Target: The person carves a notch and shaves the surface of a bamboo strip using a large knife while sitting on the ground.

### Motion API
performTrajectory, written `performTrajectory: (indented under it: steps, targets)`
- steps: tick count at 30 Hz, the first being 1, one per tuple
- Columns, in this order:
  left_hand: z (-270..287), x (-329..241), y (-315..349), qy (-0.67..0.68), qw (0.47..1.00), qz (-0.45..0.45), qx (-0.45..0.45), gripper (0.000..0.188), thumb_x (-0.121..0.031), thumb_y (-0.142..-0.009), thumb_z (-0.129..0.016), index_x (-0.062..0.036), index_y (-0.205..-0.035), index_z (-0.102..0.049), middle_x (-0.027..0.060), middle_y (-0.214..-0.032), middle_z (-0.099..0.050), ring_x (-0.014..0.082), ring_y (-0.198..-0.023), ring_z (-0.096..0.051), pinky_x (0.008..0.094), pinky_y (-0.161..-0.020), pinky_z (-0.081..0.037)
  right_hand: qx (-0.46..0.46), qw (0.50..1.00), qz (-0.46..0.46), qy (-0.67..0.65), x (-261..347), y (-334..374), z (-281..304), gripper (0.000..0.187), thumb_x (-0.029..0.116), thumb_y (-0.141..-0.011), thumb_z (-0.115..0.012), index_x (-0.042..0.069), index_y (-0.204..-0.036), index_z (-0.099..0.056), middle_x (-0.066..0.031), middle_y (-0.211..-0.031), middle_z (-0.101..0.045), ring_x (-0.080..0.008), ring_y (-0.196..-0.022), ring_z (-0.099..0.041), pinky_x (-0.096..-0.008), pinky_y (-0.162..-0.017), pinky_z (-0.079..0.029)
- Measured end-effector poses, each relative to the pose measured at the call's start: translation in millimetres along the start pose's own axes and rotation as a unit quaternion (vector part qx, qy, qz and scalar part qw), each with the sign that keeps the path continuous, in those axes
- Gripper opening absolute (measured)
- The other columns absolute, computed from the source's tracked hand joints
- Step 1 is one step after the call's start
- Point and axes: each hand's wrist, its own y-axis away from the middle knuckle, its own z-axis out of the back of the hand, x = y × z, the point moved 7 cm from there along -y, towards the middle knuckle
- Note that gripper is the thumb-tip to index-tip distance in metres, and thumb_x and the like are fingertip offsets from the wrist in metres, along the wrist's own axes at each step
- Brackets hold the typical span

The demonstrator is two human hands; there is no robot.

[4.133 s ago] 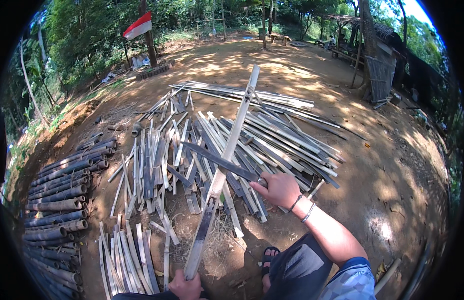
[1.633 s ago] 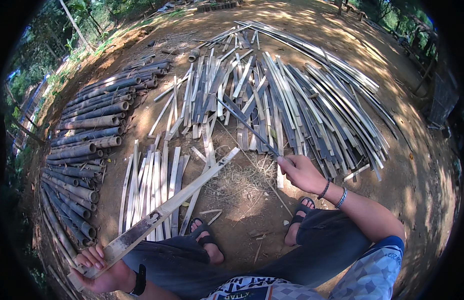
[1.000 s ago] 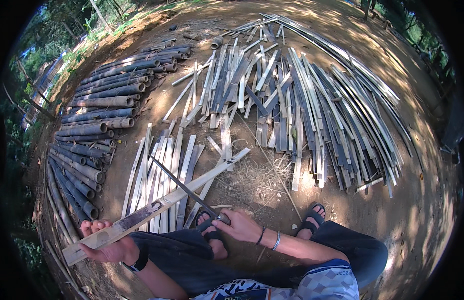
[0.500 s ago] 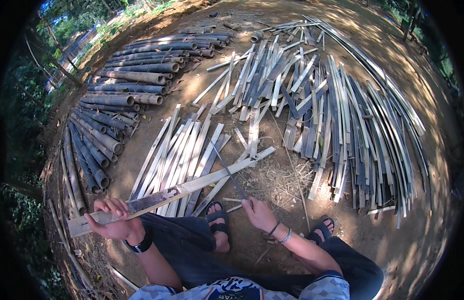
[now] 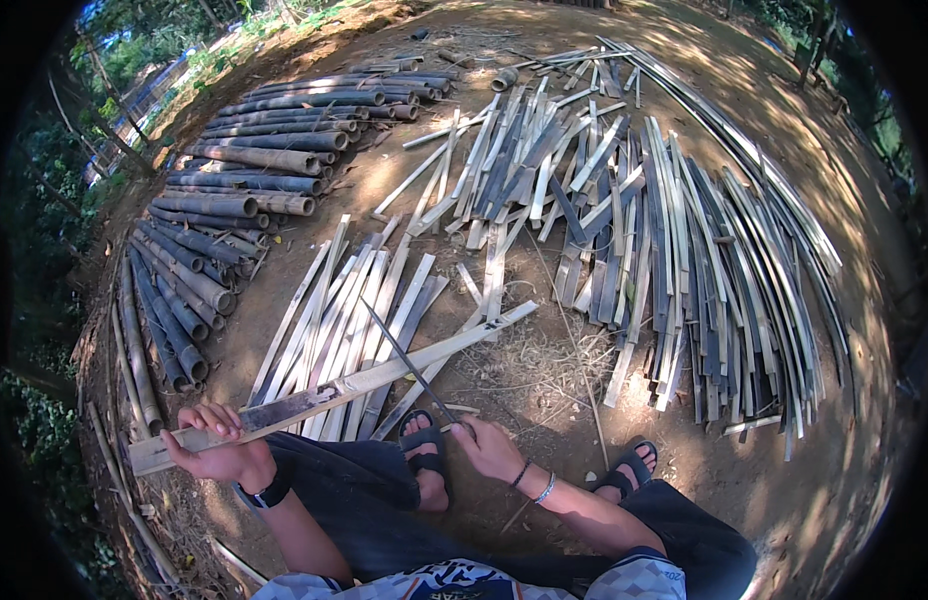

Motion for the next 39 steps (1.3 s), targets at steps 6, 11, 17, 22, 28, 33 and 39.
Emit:
performTrajectory:
  steps: [6, 11, 17, 22, 28, 33, 39]
  targets:
    - [6.4, 7.2, -2.3, -0.015, 0.997, 0.004, -0.080, 0.048, -0.046, -0.096, -0.029, -0.0100, -0.068, -0.042, 0.0035, -0.044, -0.040, 0.0103, -0.033, -0.035, 0.0203, -0.032, -0.029, -0.061, 0.985, -0.152, -0.059, -77.9, -10.2, 12.2, 0.042, 0.037, -0.095, -0.046, -0.003, -0.095, -0.058, -0.0242, -0.065, -0.055, -0.0425, -0.067, -0.058, -0.0474, -0.060, -0.043]
    - [6.5, 0.6, 0.5, -0.021, 0.997, -0.003, -0.073, 0.047, -0.045, -0.096, -0.029, -0.0097, -0.067, -0.042, 0.0033, -0.044, -0.039, 0.0106, -0.033, -0.034, 0.0203, -0.033, -0.029, 0.018, 0.996, -0.087, -0.016, -12.9, -2.2, 8.1, 0.042, 0.037, -0.095, -0.046, -0.004, -0.096, -0.058, -0.0247, -0.068, -0.057, -0.0432, -0.072, -0.060, -0.0466, -0.063, -0.045]
    - [-2.0, 2.9, 2.4, -0.029, 0.998, -0.008, -0.059, 0.047, -0.046, -0.096, -0.029, -0.0097, -0.068, -0.042, 0.0032, -0.044, -0.038, 0.0108, -0.033, -0.034, 0.0203, -0.033, -0.028, -0.021, 0.984, -0.172, -0.027, -74.2, -10.6, 30.0, 0.046, 0.039, -0.096, -0.044, -0.004, -0.094, -0.058, -0.0237, -0.067, -0.057, -0.0411, -0.066, -0.058, -0.0442, -0.063, -0.046]
    - [-0.9, 1.5, 4.2, -0.006, 1.000, -0.006, -0.001, 0.046, -0.045, -0.095, -0.031, -0.0095, -0.069, -0.043, 0.0040, -0.046, -0.041, 0.0107, -0.036, -0.035, 0.0209, -0.036, -0.028, 0.015, 0.989, -0.148, -0.005, -41.8, -7.0, 18.5, 0.044, 0.039, -0.096, -0.043, -0.003, -0.087, -0.056, -0.0233, -0.066, -0.055, -0.0410, -0.067, -0.057, -0.0450, -0.062, -0.043]
    - [-12.9, 2.0, 3.9, 0.019, 0.998, -0.009, 0.051, 0.049, -0.048, -0.097, -0.028, -0.0093, -0.069, -0.041, 0.0031, -0.045, -0.040, 0.0101, -0.034, -0.035, 0.0195, -0.033, -0.028, -0.006, 0.987, -0.153, -0.044, -61.3, -15.5, 32.7, 0.046, 0.039, -0.096, -0.042, -0.003, -0.083, -0.056, -0.0226, -0.065, -0.055, -0.0399, -0.064, -0.057, -0.0441, -0.061, -0.043]
    - [-27.1, -6.1, 10.4, 0.038, 0.989, -0.040, 0.139, 0.051, -0.049, -0.097, -0.027, -0.0085, -0.069, -0.041, 0.0035, -0.045, -0.041, 0.0105, -0.034, -0.037, 0.0192, -0.034, -0.031, -0.025, 0.984, -0.175, -0.021, -72.1, -11.6, 30.1, 0.050, 0.043, -0.096, -0.041, -0.003, -0.082, -0.056, -0.0238, -0.067, -0.056, -0.0409, -0.065, -0.056, -0.0450, -0.062, -0.043]
    - [-30.9, -4.5, 11.3, 0.063, 0.979, -0.032, 0.193, 0.051, -0.051, -0.097, -0.031, -0.0090, -0.069, -0.042, 0.0048, -0.046, -0.046, 0.0109, -0.035, -0.040, 0.0206, -0.037, -0.033, 0.037, 0.996, -0.056, -0.057, 22.6, -8.3, 16.2, 0.042, 0.038, -0.095, -0.047, -0.002, -0.088, -0.056, -0.0244, -0.069, -0.056, -0.0435, -0.069, -0.057, -0.0458, -0.061, -0.043]
